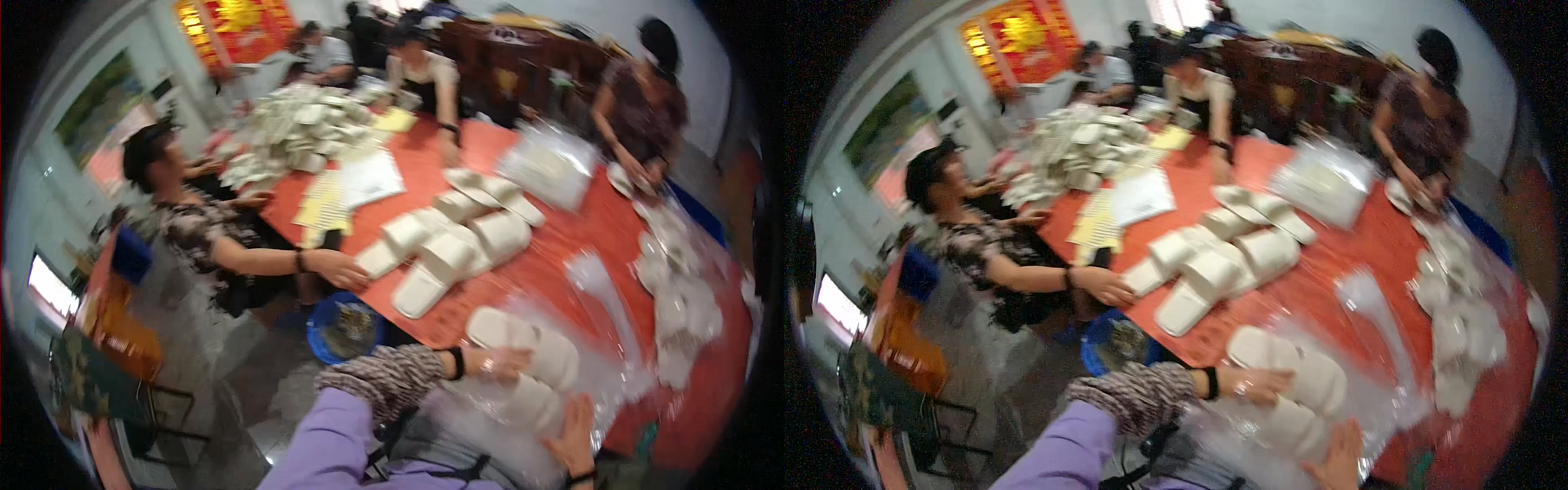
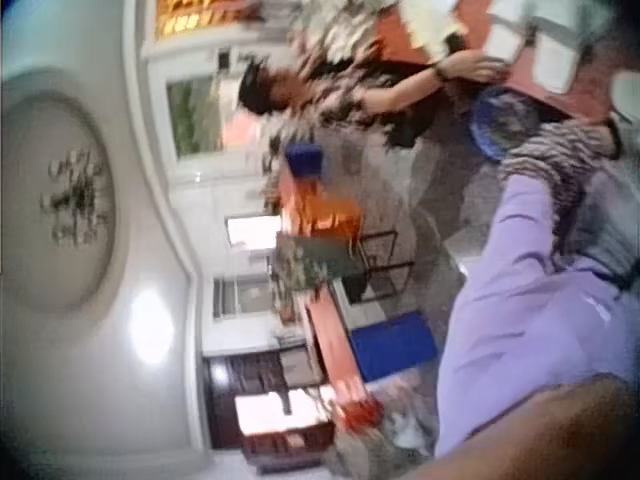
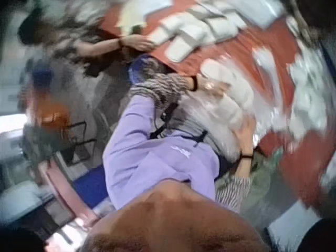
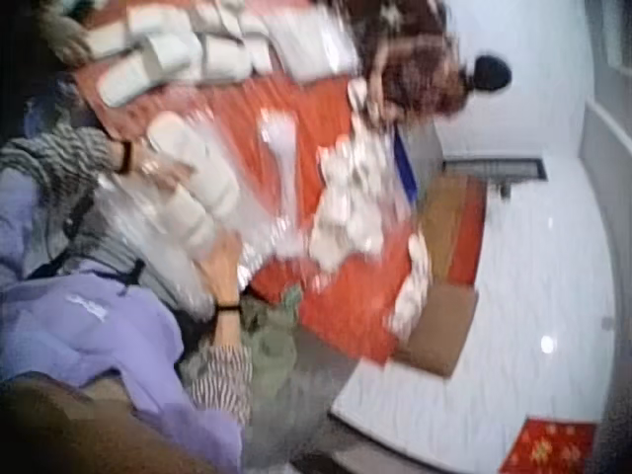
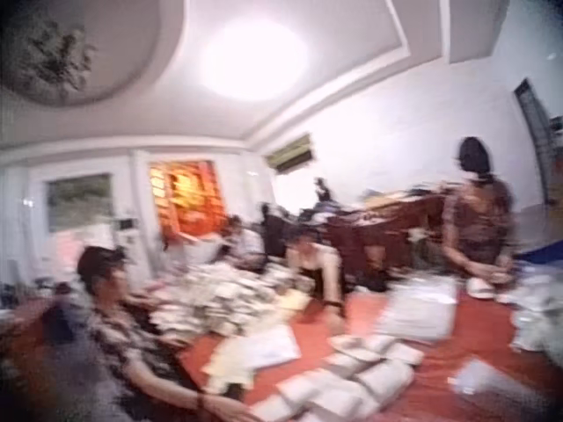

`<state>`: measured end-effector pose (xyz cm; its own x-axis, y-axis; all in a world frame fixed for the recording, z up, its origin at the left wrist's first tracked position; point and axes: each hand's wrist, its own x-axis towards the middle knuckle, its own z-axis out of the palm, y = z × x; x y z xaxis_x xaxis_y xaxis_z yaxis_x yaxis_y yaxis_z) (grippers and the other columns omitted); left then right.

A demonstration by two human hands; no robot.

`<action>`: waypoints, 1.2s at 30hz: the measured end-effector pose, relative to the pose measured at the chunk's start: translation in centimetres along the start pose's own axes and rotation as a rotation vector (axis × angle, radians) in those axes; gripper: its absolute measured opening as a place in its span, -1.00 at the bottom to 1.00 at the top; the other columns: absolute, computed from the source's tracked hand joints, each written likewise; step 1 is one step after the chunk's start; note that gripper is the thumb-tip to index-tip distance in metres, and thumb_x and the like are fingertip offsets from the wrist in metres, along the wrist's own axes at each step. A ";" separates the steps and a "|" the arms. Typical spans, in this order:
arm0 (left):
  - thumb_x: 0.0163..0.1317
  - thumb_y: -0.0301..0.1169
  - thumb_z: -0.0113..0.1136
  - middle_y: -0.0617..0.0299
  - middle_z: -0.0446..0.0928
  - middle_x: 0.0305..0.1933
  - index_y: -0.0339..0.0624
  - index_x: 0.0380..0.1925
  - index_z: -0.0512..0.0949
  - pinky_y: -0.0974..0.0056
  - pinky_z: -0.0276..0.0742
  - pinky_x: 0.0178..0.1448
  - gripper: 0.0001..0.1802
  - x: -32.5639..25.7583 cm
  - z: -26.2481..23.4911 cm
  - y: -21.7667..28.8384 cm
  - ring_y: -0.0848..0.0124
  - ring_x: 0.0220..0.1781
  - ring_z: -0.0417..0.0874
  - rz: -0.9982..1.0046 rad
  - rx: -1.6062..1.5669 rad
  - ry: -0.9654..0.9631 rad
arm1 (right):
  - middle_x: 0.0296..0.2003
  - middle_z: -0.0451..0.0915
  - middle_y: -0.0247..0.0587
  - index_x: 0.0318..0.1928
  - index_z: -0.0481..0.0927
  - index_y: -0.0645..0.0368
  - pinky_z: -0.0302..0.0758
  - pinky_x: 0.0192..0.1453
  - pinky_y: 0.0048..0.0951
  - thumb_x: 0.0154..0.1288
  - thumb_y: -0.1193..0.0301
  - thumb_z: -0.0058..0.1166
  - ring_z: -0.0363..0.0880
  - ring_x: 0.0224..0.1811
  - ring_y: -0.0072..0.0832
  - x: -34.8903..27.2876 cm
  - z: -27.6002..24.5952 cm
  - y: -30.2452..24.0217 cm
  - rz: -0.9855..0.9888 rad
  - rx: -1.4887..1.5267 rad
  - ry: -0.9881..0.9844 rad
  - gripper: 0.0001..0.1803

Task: Pack a pair of white slippers into a plastic bag.

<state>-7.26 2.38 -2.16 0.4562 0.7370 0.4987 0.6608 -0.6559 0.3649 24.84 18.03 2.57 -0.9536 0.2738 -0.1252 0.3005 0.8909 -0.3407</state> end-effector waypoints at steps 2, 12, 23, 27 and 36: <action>0.10 -0.41 0.02 -0.20 0.39 0.11 -0.31 -0.25 0.49 -0.09 0.01 0.53 -0.76 -1.1 -0.5 0.5 -0.09 0.32 0.29 -0.224 -0.216 -0.033 | 0.43 -0.20 0.38 0.47 -0.08 0.19 -0.31 0.46 0.28 -0.15 -0.46 0.09 -0.29 0.50 0.25 -0.5 0.9 1.4 -0.058 -0.075 -0.042 0.36; -0.03 -0.44 0.09 -0.06 0.54 -0.06 -0.30 -0.24 0.58 0.06 0.36 0.24 -0.69 -11.8 -7.3 9.9 0.03 0.05 0.51 -0.772 0.475 0.311 | 0.42 -0.11 0.37 0.47 -0.03 0.14 -0.22 0.48 0.18 -0.12 -0.26 0.23 -0.17 0.47 0.21 0.8 -2.1 -0.9 -0.059 -0.142 -0.113 0.26; 0.14 -0.70 0.02 0.09 0.62 -0.12 -0.39 -0.08 0.54 0.26 0.51 0.00 -0.68 0.4 -17.7 25.8 0.29 -0.08 0.63 -1.074 0.084 1.014 | 0.41 -0.18 0.44 0.48 -0.01 0.00 -0.24 0.48 0.25 -0.15 -0.40 0.17 -0.29 0.50 0.22 2.1 -0.7 -0.6 -0.030 -0.116 -0.056 0.27; 0.19 -0.56 0.06 0.08 0.55 0.01 -0.38 -0.04 0.50 0.19 0.50 0.08 -0.69 9.4 -14.9 25.6 0.28 0.03 0.58 -0.889 0.298 0.532 | 0.43 -0.18 0.40 0.48 0.01 -0.02 -0.29 0.49 0.22 -0.11 -0.37 0.17 -0.32 0.52 0.18 1.3 -0.1 -0.8 -0.062 -0.087 -0.009 0.23; 0.05 -0.42 0.10 -0.09 0.51 -0.13 -0.26 -0.33 0.63 -0.22 0.10 0.37 -0.78 14.7 -0.9 15.5 0.02 0.13 0.43 -1.036 0.462 -0.059 | 0.43 -0.18 0.39 0.47 0.03 0.07 -0.33 0.50 0.20 -0.07 -0.30 0.17 -0.34 0.52 0.16 0.4 5.7 4.8 -0.471 -0.892 0.342 0.20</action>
<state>9.15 2.93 11.53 -0.4185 0.9044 0.0833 0.8874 0.3877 0.2493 26.02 20.37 -4.42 -0.9663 -0.2042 0.1569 -0.0902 0.8390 0.5366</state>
